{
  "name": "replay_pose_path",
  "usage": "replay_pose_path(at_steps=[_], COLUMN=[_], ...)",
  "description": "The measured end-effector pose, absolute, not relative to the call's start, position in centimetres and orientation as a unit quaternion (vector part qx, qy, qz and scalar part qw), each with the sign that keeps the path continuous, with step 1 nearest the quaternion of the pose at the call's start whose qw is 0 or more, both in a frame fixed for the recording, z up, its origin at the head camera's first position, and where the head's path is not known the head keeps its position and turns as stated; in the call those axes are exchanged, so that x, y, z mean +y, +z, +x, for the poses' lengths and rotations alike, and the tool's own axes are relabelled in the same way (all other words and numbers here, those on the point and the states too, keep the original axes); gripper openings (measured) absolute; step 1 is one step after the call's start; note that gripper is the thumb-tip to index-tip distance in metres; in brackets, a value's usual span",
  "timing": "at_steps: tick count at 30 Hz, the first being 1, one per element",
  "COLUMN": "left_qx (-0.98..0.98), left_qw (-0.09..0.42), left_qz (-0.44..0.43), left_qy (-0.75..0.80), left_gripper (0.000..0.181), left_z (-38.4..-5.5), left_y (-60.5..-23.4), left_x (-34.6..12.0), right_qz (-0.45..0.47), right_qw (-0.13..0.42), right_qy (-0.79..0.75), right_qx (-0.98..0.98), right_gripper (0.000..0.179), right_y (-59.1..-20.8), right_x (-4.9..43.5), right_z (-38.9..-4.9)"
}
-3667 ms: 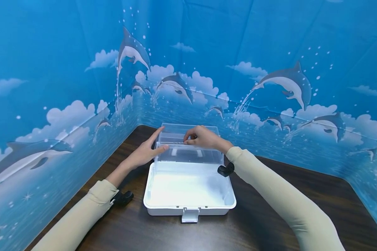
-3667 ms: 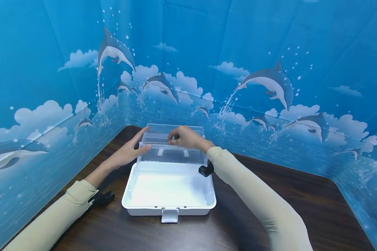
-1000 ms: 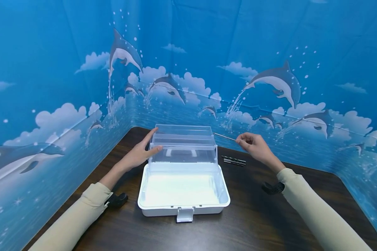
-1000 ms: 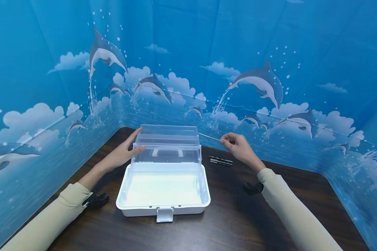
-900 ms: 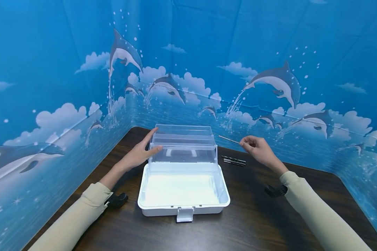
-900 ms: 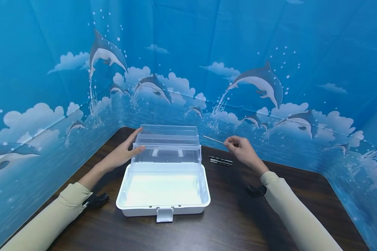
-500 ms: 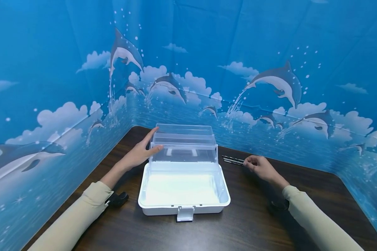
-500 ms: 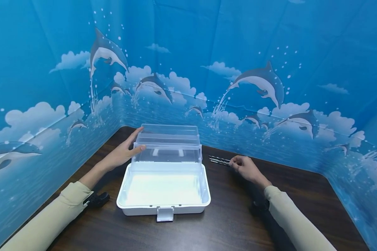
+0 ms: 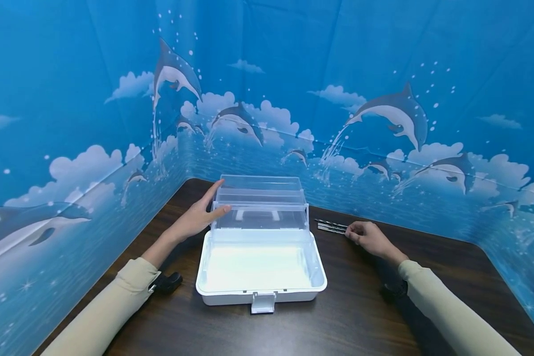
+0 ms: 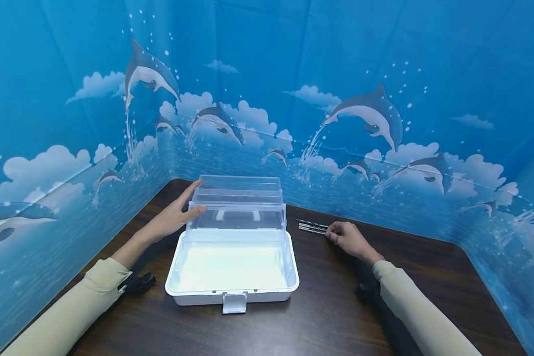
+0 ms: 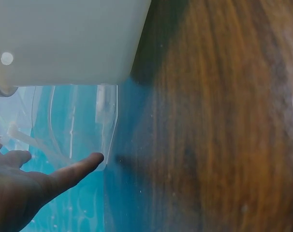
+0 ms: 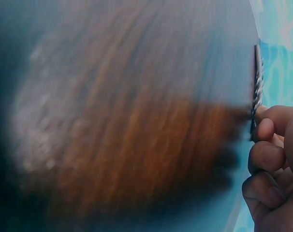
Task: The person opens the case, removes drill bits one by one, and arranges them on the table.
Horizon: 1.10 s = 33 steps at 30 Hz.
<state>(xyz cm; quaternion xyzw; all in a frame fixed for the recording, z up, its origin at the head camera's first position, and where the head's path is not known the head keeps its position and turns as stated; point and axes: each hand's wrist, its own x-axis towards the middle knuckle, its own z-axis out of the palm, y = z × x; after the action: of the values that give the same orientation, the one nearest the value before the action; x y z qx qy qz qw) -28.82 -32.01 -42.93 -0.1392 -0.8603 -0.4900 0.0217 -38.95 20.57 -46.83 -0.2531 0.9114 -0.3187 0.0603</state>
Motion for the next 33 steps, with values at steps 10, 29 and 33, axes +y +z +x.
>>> replay_pose_path(at_steps=[10, 29, 33], left_qx=[-0.859, -0.860, -0.861], left_qw=[0.025, 0.022, 0.023], left_qz=[-0.143, -0.140, -0.140], left_qy=[-0.491, -0.490, -0.489], left_gripper=[0.084, 0.085, 0.086], left_z=[-28.67, -28.79, -28.75], left_y=[-43.08, -43.12, -43.03], left_x=[-32.06, -32.01, -31.97], right_qz=[-0.241, -0.207, -0.205], right_qw=[0.047, 0.017, 0.016], right_qy=[-0.312, -0.317, -0.333], right_qx=[0.918, 0.925, 0.920], right_gripper=[0.011, 0.012, 0.013], right_y=[-47.13, -47.19, -46.48], right_x=[20.59, 20.26, 19.65], right_z=[-38.89, -38.28, -38.22])
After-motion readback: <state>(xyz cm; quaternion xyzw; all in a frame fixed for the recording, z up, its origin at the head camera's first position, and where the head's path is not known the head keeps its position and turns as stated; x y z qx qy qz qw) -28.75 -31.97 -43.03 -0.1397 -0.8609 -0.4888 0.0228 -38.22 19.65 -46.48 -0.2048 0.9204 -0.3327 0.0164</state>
